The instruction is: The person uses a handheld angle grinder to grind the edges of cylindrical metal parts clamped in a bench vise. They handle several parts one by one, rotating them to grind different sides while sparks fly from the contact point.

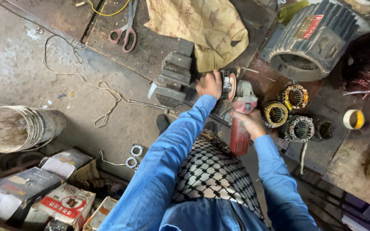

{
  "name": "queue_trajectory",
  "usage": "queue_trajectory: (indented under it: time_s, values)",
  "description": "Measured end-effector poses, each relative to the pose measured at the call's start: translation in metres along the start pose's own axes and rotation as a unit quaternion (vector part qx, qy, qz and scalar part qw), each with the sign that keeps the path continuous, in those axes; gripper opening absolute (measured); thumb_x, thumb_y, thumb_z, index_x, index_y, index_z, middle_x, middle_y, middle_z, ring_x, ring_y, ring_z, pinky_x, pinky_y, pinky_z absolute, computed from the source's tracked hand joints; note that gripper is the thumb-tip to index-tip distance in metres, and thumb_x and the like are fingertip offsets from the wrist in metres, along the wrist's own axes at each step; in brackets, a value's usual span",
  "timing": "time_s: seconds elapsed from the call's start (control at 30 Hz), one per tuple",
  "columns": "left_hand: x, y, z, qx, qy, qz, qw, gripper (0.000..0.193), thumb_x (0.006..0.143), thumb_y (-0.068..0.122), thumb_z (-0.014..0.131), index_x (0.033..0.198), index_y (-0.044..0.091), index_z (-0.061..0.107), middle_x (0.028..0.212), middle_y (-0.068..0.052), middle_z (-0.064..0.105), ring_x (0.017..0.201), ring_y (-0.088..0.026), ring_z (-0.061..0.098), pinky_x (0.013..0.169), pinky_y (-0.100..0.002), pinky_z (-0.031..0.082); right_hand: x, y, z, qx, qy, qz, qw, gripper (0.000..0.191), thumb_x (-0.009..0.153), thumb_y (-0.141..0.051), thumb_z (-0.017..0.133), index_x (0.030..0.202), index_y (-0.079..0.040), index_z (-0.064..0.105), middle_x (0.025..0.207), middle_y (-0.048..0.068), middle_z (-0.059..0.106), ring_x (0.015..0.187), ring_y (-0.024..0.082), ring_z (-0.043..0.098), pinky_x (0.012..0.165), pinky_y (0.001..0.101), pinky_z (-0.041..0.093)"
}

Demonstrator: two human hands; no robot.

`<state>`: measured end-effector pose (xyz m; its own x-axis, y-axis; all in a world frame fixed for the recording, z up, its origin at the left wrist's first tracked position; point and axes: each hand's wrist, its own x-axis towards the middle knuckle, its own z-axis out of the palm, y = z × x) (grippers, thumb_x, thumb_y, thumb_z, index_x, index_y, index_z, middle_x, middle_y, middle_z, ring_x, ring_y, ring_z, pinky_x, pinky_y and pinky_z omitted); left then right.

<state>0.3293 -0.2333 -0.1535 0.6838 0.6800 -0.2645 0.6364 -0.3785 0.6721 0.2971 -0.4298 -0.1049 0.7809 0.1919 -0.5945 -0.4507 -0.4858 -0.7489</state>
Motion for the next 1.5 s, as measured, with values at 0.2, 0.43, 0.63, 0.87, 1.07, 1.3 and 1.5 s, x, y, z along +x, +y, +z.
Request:
queue_trajectory:
  time_s: [0.2,0.43,0.63,0.87,1.07,1.3,1.5]
  values:
    - [-0.002,0.001,0.0,0.016,0.011,0.028,0.999,0.058,0.103,0.045,0.041,0.086,0.004,0.078,0.088,-0.025,0.074,0.086,-0.047,0.072,0.094,-0.055,0.053,0.0,0.004,-0.002,0.005,0.001,0.006,1.0,0.04,0.072,-0.022,0.085,0.105,-0.002,0.074,0.095,0.007,0.075,0.079,0.018,0.071,0.072,0.0335,0.056]
    - [0.001,0.0,-0.004,-0.002,0.003,0.005,1.0,0.056,0.101,0.047,0.042,0.089,0.004,0.077,0.091,-0.026,0.074,0.089,-0.048,0.071,0.085,-0.055,0.055,-0.005,0.001,0.002,0.019,-0.015,0.002,1.0,0.039,0.074,-0.018,0.084,0.108,-0.003,0.074,0.095,0.006,0.075,0.078,0.017,0.071,0.07,0.0324,0.057]
    - [-0.001,0.001,0.0,0.001,0.01,0.017,1.0,0.056,0.102,0.045,0.042,0.088,0.004,0.077,0.09,-0.026,0.074,0.089,-0.047,0.071,0.092,-0.054,0.053,-0.008,-0.005,0.003,0.053,-0.021,0.021,0.998,0.04,0.073,-0.015,0.082,0.109,-0.002,0.071,0.092,0.008,0.074,0.073,0.02,0.072,0.066,0.0358,0.059]
    - [-0.001,0.001,0.0,0.012,0.03,0.043,0.999,0.054,0.102,0.043,0.041,0.088,0.004,0.076,0.087,-0.024,0.074,0.085,-0.047,0.071,0.094,-0.054,0.051,-0.013,-0.005,-0.002,0.059,-0.032,-0.008,0.998,0.041,0.073,-0.015,0.084,0.11,-0.001,0.071,0.093,0.007,0.074,0.075,0.018,0.072,0.066,0.0359,0.06]
    - [-0.001,0.004,0.001,0.031,0.034,0.032,0.998,0.055,0.102,0.045,0.043,0.089,0.004,0.076,0.091,-0.025,0.074,0.088,-0.048,0.069,0.085,-0.056,0.053,-0.015,0.014,-0.007,0.087,-0.047,0.017,0.995,0.041,0.072,-0.014,0.083,0.108,0.001,0.073,0.091,0.012,0.075,0.076,0.021,0.073,0.067,0.0359,0.06]
    - [0.0,0.0,0.007,0.033,0.017,0.03,0.999,0.057,0.103,0.047,0.043,0.089,0.003,0.076,0.093,-0.026,0.073,0.091,-0.048,0.069,0.087,-0.057,0.053,-0.018,0.042,-0.011,0.089,-0.049,-0.013,0.995,0.037,0.074,-0.011,0.083,0.107,0.001,0.072,0.095,0.011,0.075,0.077,0.02,0.074,0.069,0.034,0.06]
    - [-0.006,0.007,0.005,0.034,0.049,0.053,0.997,0.056,0.101,0.048,0.046,0.09,0.002,0.076,0.093,-0.027,0.073,0.092,-0.049,0.069,0.087,-0.056,0.052,-0.012,0.032,-0.011,0.139,-0.043,0.013,0.989,0.038,0.07,-0.011,0.081,0.104,0.0,0.071,0.09,0.008,0.074,0.074,0.022,0.074,0.064,0.0371,0.063]
